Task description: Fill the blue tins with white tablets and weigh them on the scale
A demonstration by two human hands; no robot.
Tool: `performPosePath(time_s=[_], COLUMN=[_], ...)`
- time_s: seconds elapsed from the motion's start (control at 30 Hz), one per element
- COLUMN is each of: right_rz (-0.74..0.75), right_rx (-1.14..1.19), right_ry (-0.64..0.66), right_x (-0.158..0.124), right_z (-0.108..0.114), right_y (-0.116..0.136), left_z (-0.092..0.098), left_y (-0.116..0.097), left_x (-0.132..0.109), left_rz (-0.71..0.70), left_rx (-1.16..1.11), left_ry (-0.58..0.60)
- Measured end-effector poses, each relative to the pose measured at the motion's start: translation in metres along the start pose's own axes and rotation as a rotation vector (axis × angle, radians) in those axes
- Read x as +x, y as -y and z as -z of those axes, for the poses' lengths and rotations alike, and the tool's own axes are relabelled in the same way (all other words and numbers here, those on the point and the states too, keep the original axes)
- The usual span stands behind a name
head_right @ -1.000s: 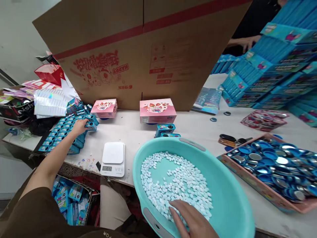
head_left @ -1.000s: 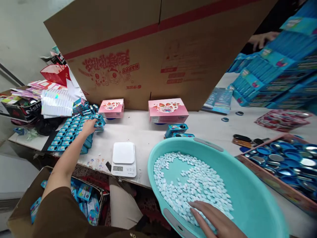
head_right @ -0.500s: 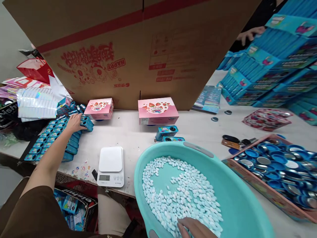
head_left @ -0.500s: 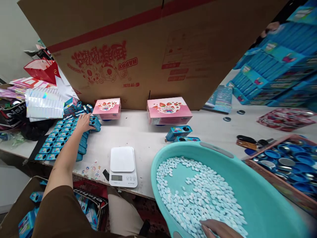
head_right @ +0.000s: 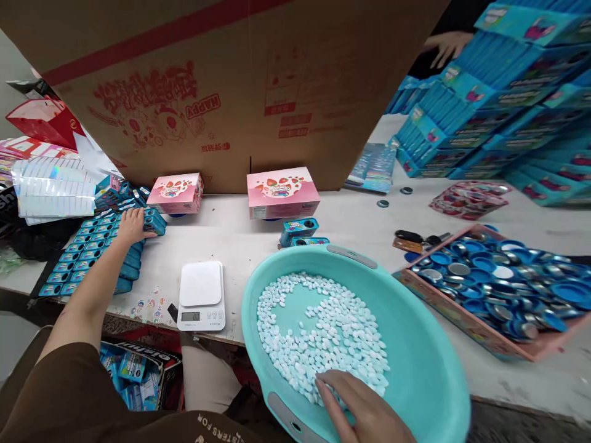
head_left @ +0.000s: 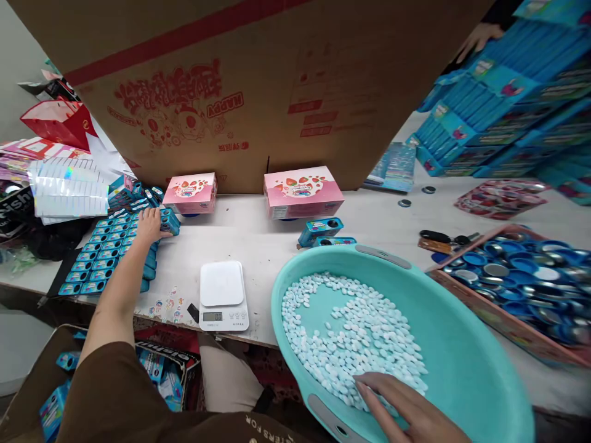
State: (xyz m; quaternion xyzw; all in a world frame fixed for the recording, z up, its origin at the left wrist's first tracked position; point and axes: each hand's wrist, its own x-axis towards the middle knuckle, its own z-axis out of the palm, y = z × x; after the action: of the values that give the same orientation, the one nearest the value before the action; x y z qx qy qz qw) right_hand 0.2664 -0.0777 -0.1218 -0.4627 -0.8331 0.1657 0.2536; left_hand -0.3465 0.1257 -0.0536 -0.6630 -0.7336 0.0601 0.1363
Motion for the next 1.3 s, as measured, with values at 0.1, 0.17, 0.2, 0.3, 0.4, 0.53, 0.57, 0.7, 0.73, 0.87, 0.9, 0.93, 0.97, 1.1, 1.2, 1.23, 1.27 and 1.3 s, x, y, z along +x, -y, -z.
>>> performPosePath(time_s=[0.1, 0.17, 0.2, 0.3, 0.4, 0.53, 0.57, 0.7, 0.73, 0.87, 0.9, 0.93, 0.97, 1.1, 1.2, 1.23, 1.27, 1.3], right_rz=[0.018, 0.007, -0.001, -0.001, 0.080, 0.137, 0.124, 0.042, 0.027, 0.020, 0.025, 0.028, 0.031, 0.041, 0.061, 0.064, 0.063, 0.058], right_rx=[-0.023, -0.027, -0.024, -0.006, 0.011, -0.021, -0.029, 0.022, 0.049, 0.128, 0.140, 0.153, 0.164, 0.186, 0.190, 0.191, 0.191, 0.191], right_ry=[-0.033, -0.021, -0.014, 0.007, 0.008, -0.097, -0.135, -0.277, -0.299, -0.335, -0.341, -0.350, -0.361, -0.397, -0.396, -0.391, -0.384, -0.373], right_x=[0.010, 0.016, 0.018, 0.022, 0.022, 0.014, 0.010, -0.005, -0.008, -0.016, -0.017, -0.018, -0.019, -0.021, -0.020, -0.020, -0.019, -0.019], right_z=[0.008, 0.013, 0.015, 0.019, 0.025, 0.046, 0.052, 0.066, 0.066, 0.060, 0.058, 0.057, 0.055, 0.052, 0.050, 0.049, 0.048, 0.048], right_y=[0.015, 0.023, 0.026, 0.030, 0.027, 0.014, 0.010, -0.001, -0.002, 0.000, 0.001, 0.001, 0.002, 0.003, 0.006, 0.007, 0.009, 0.011], left_z=[0.015, 0.031, 0.040, 0.065, 0.078, 0.080, 0.080, 0.075, 0.073, 0.071, 0.073, 0.077, 0.081, 0.108, 0.121, 0.121, 0.119, 0.115], left_y=[-0.021, -0.053, -0.076, -0.166, -0.262, -0.346, -0.357, -0.384, -0.388, -0.397, -0.393, -0.386, -0.376, -0.308, -0.253, -0.238, -0.225, -0.215], left_x=[-0.014, -0.018, -0.018, -0.014, -0.003, 0.019, 0.023, 0.037, 0.040, 0.047, 0.046, 0.043, 0.038, -0.009, -0.063, -0.082, -0.099, -0.115], left_rz=[-0.014, -0.072, -0.125, -0.341, -0.473, -0.463, -0.481, -0.625, -0.632, -0.530, -0.512, -0.503, -0.498, -0.381, -0.209, -0.151, -0.091, -0.034], left_rx=[-0.142, -0.266, -0.329, -0.486, -0.561, -0.556, -0.549, -0.535, -0.560, -0.689, -0.703, -0.712, -0.722, -0.751, -0.733, -0.732, -0.739, -0.751], left_ry=[-0.158, -0.286, -0.329, -0.323, -0.197, -0.019, 0.010, 0.085, 0.096, 0.127, 0.111, 0.082, 0.039, -0.136, -0.172, -0.168, -0.163, -0.157])
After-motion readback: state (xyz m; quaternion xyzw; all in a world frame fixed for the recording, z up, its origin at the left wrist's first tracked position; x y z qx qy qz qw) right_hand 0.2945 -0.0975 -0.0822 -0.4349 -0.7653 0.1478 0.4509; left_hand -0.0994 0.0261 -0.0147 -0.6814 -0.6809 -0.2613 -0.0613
